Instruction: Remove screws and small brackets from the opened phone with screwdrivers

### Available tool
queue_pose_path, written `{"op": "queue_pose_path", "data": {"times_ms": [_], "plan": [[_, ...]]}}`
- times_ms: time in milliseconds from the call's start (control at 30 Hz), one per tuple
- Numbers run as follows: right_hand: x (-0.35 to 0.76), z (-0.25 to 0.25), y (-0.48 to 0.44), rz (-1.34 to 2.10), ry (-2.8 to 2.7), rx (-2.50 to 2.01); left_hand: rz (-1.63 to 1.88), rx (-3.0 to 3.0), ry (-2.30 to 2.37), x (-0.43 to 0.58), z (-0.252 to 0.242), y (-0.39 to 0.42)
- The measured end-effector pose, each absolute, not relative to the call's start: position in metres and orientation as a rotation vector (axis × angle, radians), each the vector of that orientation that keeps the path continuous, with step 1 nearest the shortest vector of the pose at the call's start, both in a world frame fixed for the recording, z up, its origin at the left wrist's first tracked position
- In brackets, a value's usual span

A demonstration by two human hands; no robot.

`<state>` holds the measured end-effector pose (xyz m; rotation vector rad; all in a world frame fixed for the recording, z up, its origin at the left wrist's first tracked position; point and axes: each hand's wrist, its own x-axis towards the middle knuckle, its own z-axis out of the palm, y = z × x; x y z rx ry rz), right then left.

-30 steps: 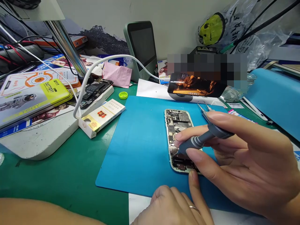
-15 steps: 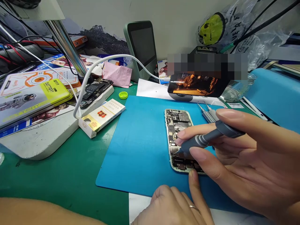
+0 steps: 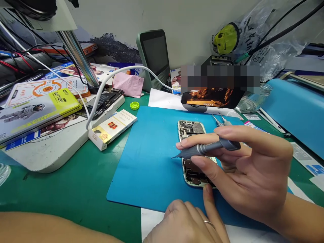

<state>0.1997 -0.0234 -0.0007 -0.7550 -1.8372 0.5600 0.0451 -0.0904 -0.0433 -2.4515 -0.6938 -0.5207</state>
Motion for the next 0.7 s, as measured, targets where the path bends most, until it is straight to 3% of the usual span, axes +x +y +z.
{"op": "queue_pose_path", "data": {"times_ms": [300,433,700], "plan": [[0.199,-0.003,-0.017,0.588,-1.881,-0.672,-0.667,-2.493,-0.776,0.043,-0.016,-0.076],[0.203,-0.007,-0.015,0.573,-1.869,-0.649,-1.042,-2.517,-0.895,0.024,0.019,-0.062],[0.203,-0.007,-0.011,0.606,-1.838,-0.719,-0.887,-2.925,-1.3,-0.024,0.017,0.011]]}}
